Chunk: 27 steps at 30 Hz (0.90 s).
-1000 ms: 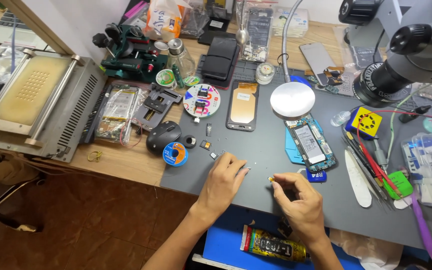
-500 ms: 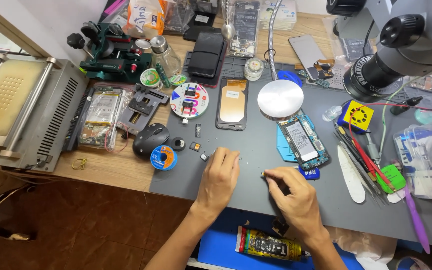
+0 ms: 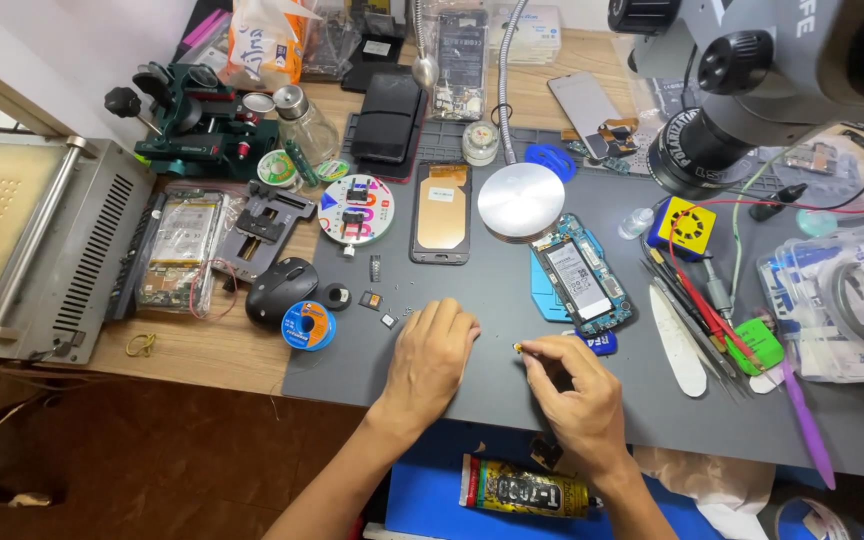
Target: Testing electronic circuits with a multimeter and inspecting/assembling small smartphone components on a repair bench.
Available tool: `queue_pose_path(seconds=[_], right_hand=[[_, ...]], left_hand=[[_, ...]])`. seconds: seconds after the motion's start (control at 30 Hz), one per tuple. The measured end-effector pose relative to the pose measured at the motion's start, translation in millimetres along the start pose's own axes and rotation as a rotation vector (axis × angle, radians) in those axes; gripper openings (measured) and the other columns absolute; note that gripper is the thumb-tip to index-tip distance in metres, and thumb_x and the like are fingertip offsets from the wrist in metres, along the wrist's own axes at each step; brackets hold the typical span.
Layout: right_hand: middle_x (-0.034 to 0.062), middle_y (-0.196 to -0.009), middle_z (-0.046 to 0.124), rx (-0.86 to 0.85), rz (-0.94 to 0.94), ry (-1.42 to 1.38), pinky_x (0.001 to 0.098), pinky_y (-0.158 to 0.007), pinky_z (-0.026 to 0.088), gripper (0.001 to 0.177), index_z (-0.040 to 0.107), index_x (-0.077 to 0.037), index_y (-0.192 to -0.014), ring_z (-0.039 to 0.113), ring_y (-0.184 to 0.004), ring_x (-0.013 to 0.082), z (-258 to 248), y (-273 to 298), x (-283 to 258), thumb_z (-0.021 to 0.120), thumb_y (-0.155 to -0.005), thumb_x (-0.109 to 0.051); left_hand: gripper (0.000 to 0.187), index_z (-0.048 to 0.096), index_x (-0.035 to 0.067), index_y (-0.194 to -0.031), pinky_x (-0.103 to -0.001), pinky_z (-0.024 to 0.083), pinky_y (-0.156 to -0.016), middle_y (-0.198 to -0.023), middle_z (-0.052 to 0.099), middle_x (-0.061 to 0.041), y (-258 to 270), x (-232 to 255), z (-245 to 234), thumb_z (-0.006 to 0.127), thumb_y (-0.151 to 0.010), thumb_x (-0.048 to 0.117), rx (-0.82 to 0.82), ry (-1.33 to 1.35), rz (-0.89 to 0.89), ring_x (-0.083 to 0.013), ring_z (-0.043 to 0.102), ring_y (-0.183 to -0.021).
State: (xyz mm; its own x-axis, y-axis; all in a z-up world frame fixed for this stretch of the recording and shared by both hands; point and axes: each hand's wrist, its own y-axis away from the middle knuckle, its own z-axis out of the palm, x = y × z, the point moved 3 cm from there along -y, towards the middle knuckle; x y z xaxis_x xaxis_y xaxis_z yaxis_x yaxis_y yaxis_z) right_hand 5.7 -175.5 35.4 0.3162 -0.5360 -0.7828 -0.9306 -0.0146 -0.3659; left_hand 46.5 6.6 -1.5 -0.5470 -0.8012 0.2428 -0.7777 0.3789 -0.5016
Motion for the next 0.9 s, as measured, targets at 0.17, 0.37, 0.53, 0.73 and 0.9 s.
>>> queue_pose_path(seconds=[0.17,0.37,0.53,0.73,0.9], right_hand=[[0.0062,-0.099,0.077,0.019,-0.007,-0.016,0.0262,-0.081,0.058,0.012,0.078,-0.007,-0.104,0.072,-0.089,0.0159,-2.1,0.4,1.1,0.073,-0.093,-0.005],[0.0054,-0.099,0.078,0.057,0.034,-0.046,0.0254,-0.079,0.058,0.012,0.078,-0.008,-0.103,0.072,-0.087,0.0145,-6.1,1.0,1.9,0.073,-0.092,-0.005],[0.0046,-0.098,0.077,0.056,0.032,-0.079,0.0245,-0.078,0.057,0.013,0.078,-0.008,-0.104,0.07,-0.085,0.0134,-6.9,1.6,5.1,0.073,-0.093,-0.004],[0.0062,-0.099,0.076,0.011,-0.075,-0.129,0.026,-0.075,0.058,0.013,0.077,-0.007,-0.105,0.07,-0.083,0.0159,-7.8,0.3,-5.8,0.073,-0.092,-0.005],[0.0056,-0.1,0.076,0.036,-0.093,-0.105,0.026,-0.08,0.059,0.013,0.076,-0.008,-0.105,0.071,-0.088,0.0158,-14.5,-2.2,-3.3,0.073,-0.093,-0.004]], left_hand=[[0.007,0.062,0.007,-0.096,-0.04,0.045,-0.07,-0.091,0.056,-0.008,-1.9,6.0,-2.3,0.068,-0.099,0.01,0.019,0.103,-0.026,-0.0278,0.054,-0.08],[0.011,0.064,0.01,-0.091,-0.04,0.044,-0.068,-0.088,0.057,-0.005,-6.4,15.0,7.2,0.073,-0.097,0.014,0.024,0.166,-0.043,-0.0266,0.055,-0.077],[0.008,0.069,0.012,-0.095,-0.038,0.043,-0.066,-0.089,0.058,-0.004,-8.4,16.6,7.9,0.074,-0.099,0.016,-0.025,0.137,-0.012,-0.0248,0.054,-0.077],[0.008,0.067,0.01,-0.095,-0.04,0.043,-0.067,-0.091,0.06,-0.005,-12.7,19.3,3.8,0.068,-0.1,0.016,-0.074,0.119,-0.016,-0.0269,0.055,-0.078],[0.011,0.063,0.009,-0.09,-0.042,0.042,-0.063,-0.087,0.056,-0.007,-12.1,19.2,19.6,0.07,-0.098,0.015,-0.077,0.01,0.028,-0.0289,0.053,-0.073]])
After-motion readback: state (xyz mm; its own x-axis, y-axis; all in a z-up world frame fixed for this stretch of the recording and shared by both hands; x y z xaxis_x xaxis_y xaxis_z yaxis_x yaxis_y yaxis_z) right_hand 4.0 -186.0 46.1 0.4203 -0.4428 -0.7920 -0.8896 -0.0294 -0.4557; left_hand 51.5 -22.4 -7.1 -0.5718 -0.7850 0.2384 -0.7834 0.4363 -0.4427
